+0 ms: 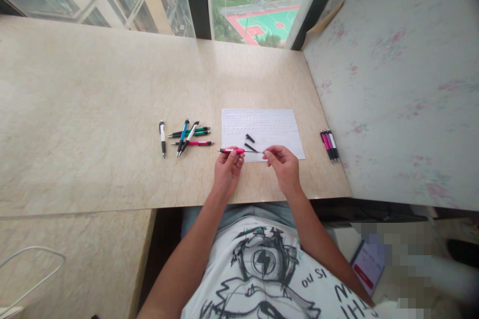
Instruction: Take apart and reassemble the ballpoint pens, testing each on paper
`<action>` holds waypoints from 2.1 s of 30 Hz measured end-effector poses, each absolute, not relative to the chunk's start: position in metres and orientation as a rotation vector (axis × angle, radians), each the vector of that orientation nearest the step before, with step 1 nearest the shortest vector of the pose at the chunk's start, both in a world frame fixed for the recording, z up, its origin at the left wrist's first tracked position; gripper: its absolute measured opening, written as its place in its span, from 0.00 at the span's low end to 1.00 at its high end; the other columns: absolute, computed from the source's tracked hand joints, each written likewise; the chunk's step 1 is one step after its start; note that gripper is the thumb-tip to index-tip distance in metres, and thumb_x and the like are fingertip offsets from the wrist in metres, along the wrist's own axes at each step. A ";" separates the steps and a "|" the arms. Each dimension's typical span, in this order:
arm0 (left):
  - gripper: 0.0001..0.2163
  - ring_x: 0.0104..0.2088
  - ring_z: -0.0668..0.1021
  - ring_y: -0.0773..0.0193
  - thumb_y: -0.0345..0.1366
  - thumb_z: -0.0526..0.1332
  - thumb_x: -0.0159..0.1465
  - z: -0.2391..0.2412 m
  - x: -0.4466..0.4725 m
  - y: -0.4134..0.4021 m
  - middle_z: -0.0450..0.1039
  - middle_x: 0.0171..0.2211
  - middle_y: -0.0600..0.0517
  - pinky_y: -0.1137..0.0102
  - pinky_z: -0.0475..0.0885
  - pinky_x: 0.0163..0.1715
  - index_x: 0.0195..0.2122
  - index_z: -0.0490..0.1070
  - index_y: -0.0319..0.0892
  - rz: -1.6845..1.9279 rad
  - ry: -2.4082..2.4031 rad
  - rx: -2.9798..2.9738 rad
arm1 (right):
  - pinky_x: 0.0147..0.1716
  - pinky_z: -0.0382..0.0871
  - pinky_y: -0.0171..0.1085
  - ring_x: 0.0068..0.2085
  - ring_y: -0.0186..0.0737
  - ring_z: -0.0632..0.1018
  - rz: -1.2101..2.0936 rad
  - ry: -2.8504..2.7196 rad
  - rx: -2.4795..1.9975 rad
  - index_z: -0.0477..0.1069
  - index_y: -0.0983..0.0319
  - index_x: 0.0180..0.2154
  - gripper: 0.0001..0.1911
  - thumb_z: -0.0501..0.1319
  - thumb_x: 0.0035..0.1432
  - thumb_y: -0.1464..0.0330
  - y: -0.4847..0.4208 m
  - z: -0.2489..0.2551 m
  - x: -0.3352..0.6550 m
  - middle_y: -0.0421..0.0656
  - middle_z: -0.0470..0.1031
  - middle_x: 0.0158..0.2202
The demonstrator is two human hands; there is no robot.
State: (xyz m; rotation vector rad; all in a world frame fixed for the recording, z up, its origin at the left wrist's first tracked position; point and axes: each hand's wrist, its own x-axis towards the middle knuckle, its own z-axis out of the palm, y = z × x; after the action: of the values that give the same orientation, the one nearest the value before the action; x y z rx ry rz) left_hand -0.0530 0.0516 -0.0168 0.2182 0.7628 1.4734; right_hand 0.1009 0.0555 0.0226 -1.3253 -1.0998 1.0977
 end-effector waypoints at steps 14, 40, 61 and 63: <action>0.11 0.32 0.78 0.73 0.35 0.72 0.55 -0.013 -0.051 0.050 0.79 0.34 0.51 0.79 0.73 0.34 0.37 0.76 0.40 1.451 0.783 0.246 | 0.26 0.72 0.35 0.31 0.39 0.79 1.054 -1.135 -1.377 0.75 0.60 0.34 0.09 0.66 0.54 0.61 0.050 0.017 0.096 0.43 0.79 0.31; 0.13 0.32 0.79 0.72 0.36 0.73 0.55 -0.016 -0.050 0.051 0.79 0.34 0.51 0.77 0.73 0.35 0.38 0.75 0.40 1.444 0.809 0.254 | 0.34 0.72 0.39 0.32 0.39 0.77 1.025 -1.231 -1.424 0.76 0.60 0.37 0.11 0.67 0.54 0.61 0.057 0.011 0.135 0.41 0.77 0.31; 0.12 0.32 0.79 0.72 0.37 0.73 0.55 -0.014 -0.050 0.051 0.79 0.34 0.50 0.78 0.73 0.34 0.38 0.75 0.39 1.427 0.824 0.274 | 0.35 0.73 0.40 0.33 0.40 0.77 0.919 -1.384 -1.430 0.76 0.59 0.36 0.08 0.64 0.57 0.62 0.045 0.029 0.139 0.42 0.77 0.32; 0.13 0.32 0.79 0.71 0.36 0.73 0.55 -0.014 -0.049 0.051 0.79 0.34 0.50 0.77 0.73 0.34 0.38 0.75 0.39 1.410 0.821 0.295 | 0.35 0.73 0.39 0.34 0.40 0.77 0.925 -1.430 -1.425 0.77 0.59 0.36 0.08 0.64 0.57 0.63 0.046 0.028 0.131 0.43 0.78 0.32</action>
State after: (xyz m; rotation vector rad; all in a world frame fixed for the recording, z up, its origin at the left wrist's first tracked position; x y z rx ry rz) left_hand -0.0489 0.0506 -0.0135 0.2948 0.8214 1.4097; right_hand 0.1305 0.0457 0.0280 -1.4252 -1.4302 0.9254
